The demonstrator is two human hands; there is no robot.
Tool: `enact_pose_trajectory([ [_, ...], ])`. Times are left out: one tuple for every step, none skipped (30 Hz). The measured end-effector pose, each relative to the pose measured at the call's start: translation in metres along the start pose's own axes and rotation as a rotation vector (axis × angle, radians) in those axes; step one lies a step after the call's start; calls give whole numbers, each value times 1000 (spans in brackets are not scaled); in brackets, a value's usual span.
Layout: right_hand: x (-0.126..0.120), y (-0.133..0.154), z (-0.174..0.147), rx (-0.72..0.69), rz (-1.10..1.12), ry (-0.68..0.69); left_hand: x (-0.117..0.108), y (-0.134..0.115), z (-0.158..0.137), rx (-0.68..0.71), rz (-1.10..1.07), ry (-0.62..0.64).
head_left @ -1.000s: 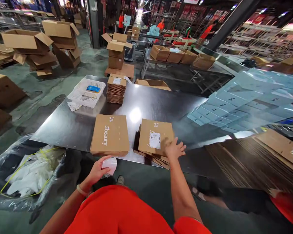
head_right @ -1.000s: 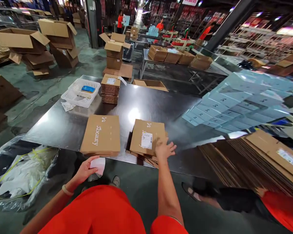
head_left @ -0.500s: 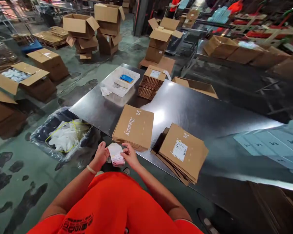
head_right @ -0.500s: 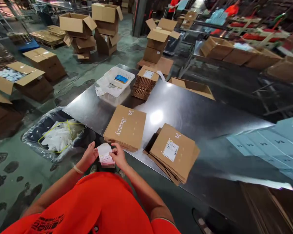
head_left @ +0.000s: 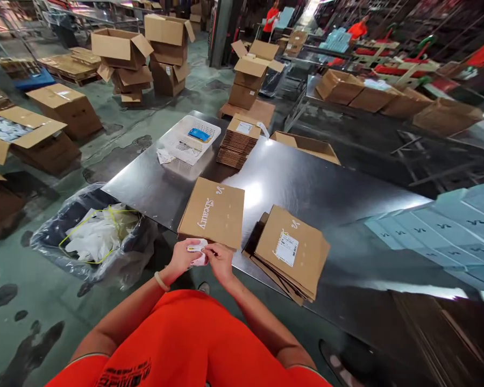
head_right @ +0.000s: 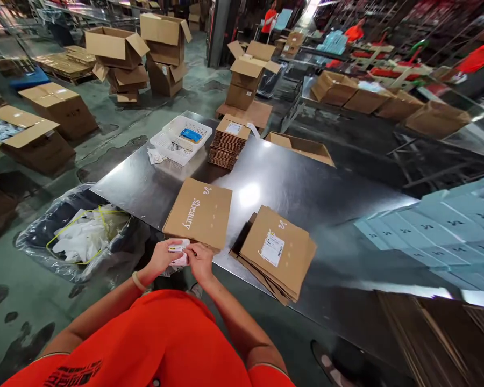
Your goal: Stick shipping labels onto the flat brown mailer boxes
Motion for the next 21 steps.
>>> enact_pose_trajectory([
  [-3,1,2,-26,-28,-9,3,4,2,-21,-4,7],
  [-6,3,8,-48,-53,-21,6,8,4,-48,-10,34],
  [-9,5,18,-72,-79,-40,10,13,5,-81,-15,78],
  [-11,7,32,-100,-108,-69,13,19,6,-121,-18,126],
  [-14,10,50,-130,-140,-101,16,25,6,-166,-19,167],
  [-15,12,73,-156,-174,-133,18,32,7,-212,-19,191],
  [-16,13,98,-171,-209,-161,19,39,7,-257,-23,195],
  [-17,14,124,-172,-246,-180,21,46,8,-300,-30,189],
  [-16,13,149,-155,-288,-184,22,53,9,-338,-39,184],
  [-14,11,172,-125,-339,-169,23,60,9,-369,-45,184],
  [-12,9,190,-89,-398,-142,22,67,10,-392,-45,187],
  [-9,6,203,-52,-462,-108,20,75,11,-404,-40,196],
  [-6,3,211,-14,-528,-82,16,83,12,-404,-24,208],
  [-3,1,213,17,-588,-76,10,91,12,-390,9,226],
  [-1,0,210,33,-638,-95,2,98,12,-358,57,244],
  [2,1,203,30,-676,-141,-7,103,12,-306,108,256],
  [7,2,194,6,-702,-193,-16,105,12,-240,152,262],
  [14,5,184,-45,-715,-222,-24,102,12,-169,183,257],
  [24,7,173,-112,-716,-208,-32,96,11,-102,199,244],
  [36,8,162,-182,-707,-144,-37,85,12,-43,202,224],
  [48,8,153,-235,-693,-48,-40,70,13,15,194,187],
])
Point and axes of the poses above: each hand's wrist, its own z-axis towards the middle knuckle, its own x-axis out of the palm, y = z × x, the point moved 5 cm from there along z, towards the middle knuckle, and after that the axes turned 14 degrees about -y, right-handed, at the moved point
